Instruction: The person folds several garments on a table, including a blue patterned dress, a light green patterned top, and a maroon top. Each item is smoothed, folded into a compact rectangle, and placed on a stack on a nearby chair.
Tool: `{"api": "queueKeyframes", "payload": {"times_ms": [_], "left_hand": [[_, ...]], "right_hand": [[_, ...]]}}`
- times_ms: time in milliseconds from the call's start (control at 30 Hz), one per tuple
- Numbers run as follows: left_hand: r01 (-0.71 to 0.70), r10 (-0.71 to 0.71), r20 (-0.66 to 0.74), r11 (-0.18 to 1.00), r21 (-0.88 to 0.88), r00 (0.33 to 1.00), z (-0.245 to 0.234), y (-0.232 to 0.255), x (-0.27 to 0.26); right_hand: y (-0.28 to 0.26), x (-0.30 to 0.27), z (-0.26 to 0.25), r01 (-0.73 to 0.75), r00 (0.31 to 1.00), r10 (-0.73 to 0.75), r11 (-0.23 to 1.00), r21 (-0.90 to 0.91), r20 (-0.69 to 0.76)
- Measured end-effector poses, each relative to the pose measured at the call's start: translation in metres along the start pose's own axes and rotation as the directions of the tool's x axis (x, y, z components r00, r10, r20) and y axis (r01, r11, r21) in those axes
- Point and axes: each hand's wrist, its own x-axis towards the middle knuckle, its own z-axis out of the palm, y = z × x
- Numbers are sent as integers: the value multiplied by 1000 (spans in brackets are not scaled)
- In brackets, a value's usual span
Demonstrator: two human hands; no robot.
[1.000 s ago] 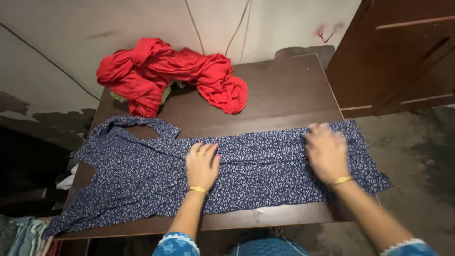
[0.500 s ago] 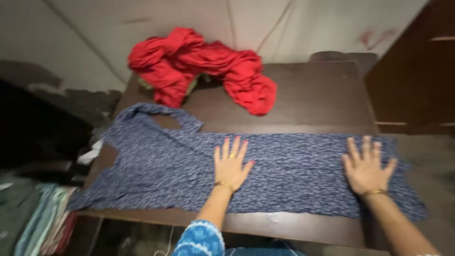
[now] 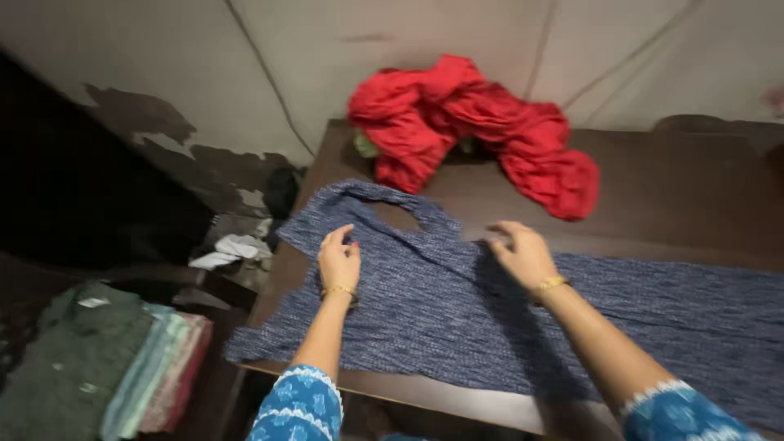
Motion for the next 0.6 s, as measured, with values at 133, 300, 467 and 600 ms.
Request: {"api": "queueKeyframes", "payload": {"times_ms": [133,300,467,600], "left_hand": [[52,-53,-29,999,-11,998,-33,-86,68],[-79,81,37,996,-37,996,-34,-163,116],[163,-138,352,986,-43,926,-25,-176,133],[414,-232,492,859,-301,839,-46,-160,143]], "right_hand": [[-70,56,110,140,985,-146,988,71,90],[-115,104,195,17,996,-7,994,-111,87],[-155,107,208,-193,973,224,922,-336,57],[-183,91,186,-81,997,78,976,-201,-21]]}}
